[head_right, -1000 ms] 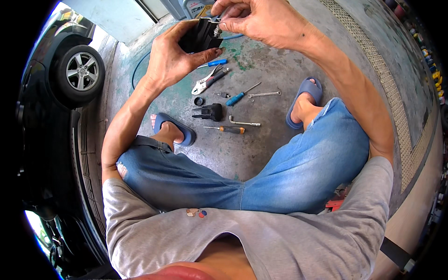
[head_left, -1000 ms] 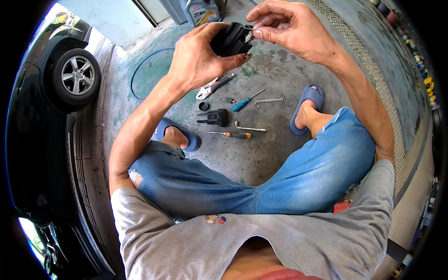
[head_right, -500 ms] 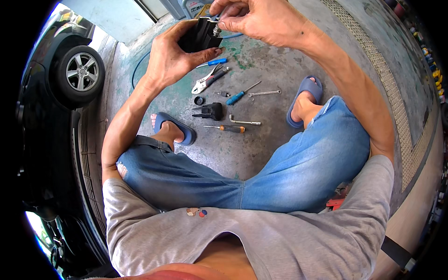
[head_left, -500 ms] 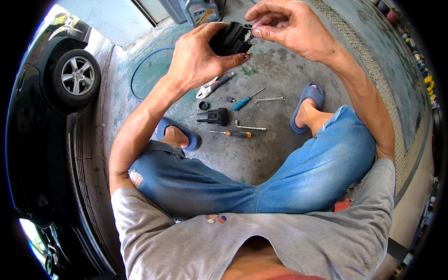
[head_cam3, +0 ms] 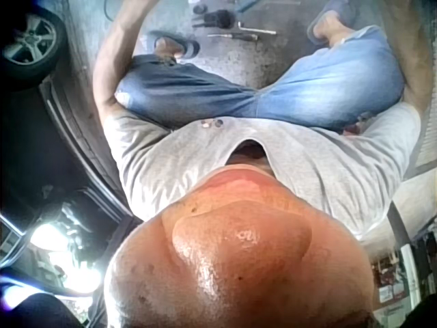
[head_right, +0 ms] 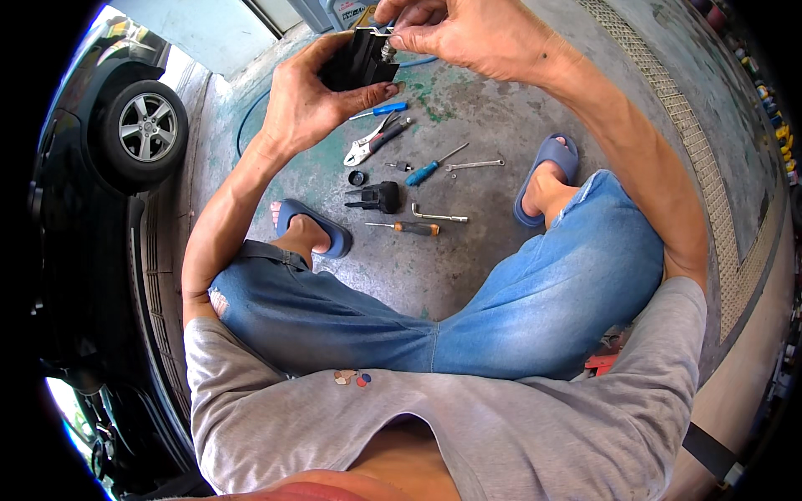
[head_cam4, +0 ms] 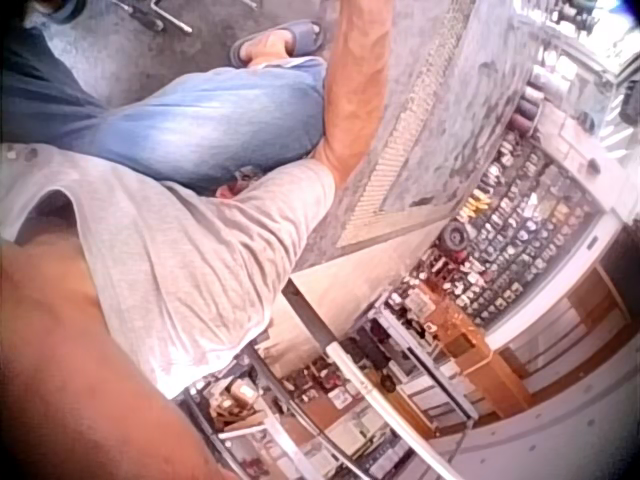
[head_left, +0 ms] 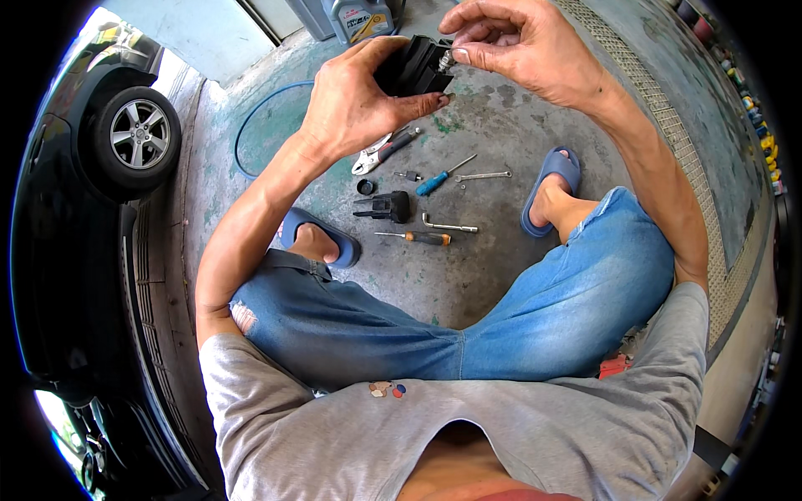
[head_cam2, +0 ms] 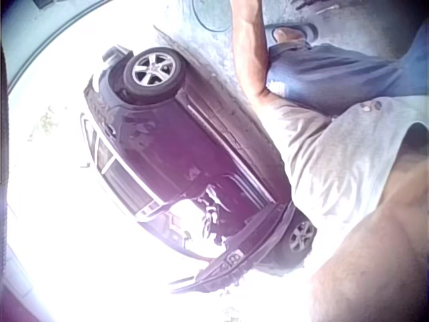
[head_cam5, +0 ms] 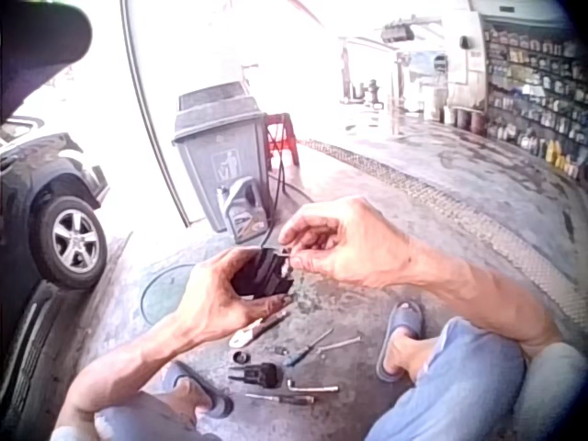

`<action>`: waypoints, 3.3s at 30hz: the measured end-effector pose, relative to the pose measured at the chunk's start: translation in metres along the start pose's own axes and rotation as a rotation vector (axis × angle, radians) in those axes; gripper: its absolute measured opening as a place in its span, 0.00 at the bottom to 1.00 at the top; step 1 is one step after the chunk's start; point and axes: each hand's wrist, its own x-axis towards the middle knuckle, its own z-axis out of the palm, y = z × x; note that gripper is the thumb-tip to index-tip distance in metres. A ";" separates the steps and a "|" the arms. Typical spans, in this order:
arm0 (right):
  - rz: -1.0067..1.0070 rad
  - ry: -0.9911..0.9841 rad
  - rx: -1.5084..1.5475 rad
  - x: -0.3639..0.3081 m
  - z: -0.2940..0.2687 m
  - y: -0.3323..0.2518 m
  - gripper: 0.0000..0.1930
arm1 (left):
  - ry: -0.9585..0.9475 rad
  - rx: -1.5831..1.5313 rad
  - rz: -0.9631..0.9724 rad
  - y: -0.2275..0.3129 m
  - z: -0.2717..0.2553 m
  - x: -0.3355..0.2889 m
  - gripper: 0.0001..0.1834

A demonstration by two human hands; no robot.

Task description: The person disassembles a small black mechanical component by hand while sitting on the floor, inspecting the inner elements and separating pieces one at a time.

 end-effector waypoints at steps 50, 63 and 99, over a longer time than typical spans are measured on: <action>-0.163 -0.034 0.026 0.006 0.012 -0.001 0.41 | 0.506 0.434 0.635 -0.001 -0.008 0.007 0.38; -0.097 0.011 0.253 0.006 0.020 -0.009 0.27 | 0.450 0.243 0.584 0.002 -0.007 0.006 0.49; -0.299 0.069 -0.071 0.001 -0.005 0.013 0.27 | -0.038 -0.944 -0.247 0.011 -0.023 0.007 0.63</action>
